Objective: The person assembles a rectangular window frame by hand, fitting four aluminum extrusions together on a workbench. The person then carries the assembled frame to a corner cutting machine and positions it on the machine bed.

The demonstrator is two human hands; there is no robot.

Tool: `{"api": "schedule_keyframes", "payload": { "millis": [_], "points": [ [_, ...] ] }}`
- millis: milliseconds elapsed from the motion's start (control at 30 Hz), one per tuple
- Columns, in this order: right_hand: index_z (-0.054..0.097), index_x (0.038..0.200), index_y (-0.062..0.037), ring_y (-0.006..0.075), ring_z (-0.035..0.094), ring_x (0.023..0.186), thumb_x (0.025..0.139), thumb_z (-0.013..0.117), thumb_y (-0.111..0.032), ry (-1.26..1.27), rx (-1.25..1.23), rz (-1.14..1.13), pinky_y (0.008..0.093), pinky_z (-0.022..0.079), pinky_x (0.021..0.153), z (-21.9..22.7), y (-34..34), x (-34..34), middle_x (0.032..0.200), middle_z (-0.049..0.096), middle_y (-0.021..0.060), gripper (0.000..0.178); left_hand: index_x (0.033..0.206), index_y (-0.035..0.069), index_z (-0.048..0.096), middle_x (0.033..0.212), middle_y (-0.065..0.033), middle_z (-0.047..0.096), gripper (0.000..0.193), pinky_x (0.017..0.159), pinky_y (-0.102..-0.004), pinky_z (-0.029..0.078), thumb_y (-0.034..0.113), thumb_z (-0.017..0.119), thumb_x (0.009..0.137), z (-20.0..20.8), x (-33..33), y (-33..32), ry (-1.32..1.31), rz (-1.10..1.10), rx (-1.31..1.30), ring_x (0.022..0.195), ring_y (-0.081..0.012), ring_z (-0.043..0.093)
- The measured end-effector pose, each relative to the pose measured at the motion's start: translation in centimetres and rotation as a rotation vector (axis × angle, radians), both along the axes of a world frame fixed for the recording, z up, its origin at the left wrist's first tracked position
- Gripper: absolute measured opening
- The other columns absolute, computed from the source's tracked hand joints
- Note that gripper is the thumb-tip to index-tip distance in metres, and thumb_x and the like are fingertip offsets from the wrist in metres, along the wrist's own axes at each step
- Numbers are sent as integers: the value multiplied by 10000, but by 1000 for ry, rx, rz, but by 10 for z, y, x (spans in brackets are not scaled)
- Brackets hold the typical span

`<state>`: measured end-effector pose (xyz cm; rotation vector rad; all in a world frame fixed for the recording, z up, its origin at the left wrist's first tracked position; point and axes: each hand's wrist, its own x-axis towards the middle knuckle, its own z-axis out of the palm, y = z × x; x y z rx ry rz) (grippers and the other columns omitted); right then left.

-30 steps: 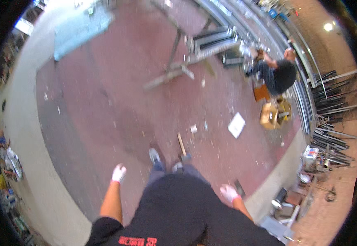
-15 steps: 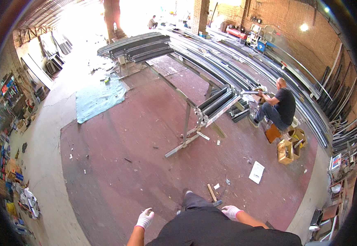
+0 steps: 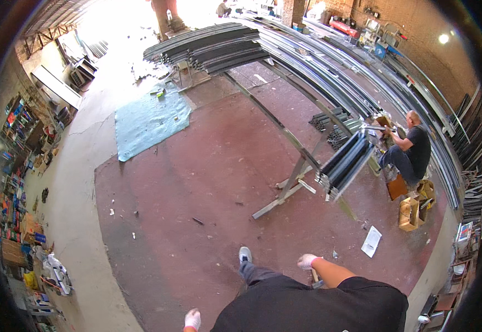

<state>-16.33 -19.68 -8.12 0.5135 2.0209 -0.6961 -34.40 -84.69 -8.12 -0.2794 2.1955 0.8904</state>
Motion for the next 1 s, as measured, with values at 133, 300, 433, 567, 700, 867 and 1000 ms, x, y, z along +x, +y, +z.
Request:
{"api": "schedule_keyframes", "payload": {
  "millis": [133,300,433,567,700,867,1000],
  "points": [
    [714,1243,-70,363,666,1176,964,539,-372,396,-109,-94,435,509,1021,38,3,-151,1244,712,188,447,1210,72,745,1166,-73,754,375,939,-347,546,315,534,1016,4,-26,-47,-208,-115,-261,1044,-206,698],
    [706,1260,-102,284,725,1035,971,605,-333,460,-236,-288,388,549,926,85,26,-295,1121,762,146,383,1175,64,750,1102,-90,759,341,904,-360,551,293,564,1003,-23,-90,12,-183,-22,-126,993,-204,701],
    [702,1272,-101,327,708,1091,967,599,-361,508,-97,-218,401,536,970,87,55,-349,1161,749,160,414,1146,58,753,1052,-103,762,314,876,-370,554,275,588,992,-47,-171,69,-148,-58,-1,953,-204,703],
    [699,1303,-105,345,694,1142,976,592,-359,361,25,-230,403,520,1010,75,72,-374,1199,736,178,428,1118,51,757,1001,-116,766,287,848,-380,558,257,611,981,-92,-279,117,-107,-161,95,912,-203,705],
    [705,1293,-106,360,680,1163,977,591,-342,192,83,-375,409,512,1022,80,87,-406,1224,725,184,411,989,36,745,880,-128,744,253,778,-416,544,253,626,936,-107,-455,146,66,-753,20,834,-207,691],
    [725,1219,-82,367,681,1122,962,579,-345,530,261,-452,431,528,982,113,126,-482,1184,723,206,396,970,14,716,827,-38,650,230,664,-391,470,221,629,924,-30,-701,209,108,40,290,748,-150,529],
    [748,1147,-82,353,700,1004,943,629,-257,642,263,-745,437,549,902,135,176,-559,1079,730,193,293,885,65,744,777,16,663,238,686,-302,449,263,657,984,35,-858,274,312,66,365,730,-108,551]
  ]
}}
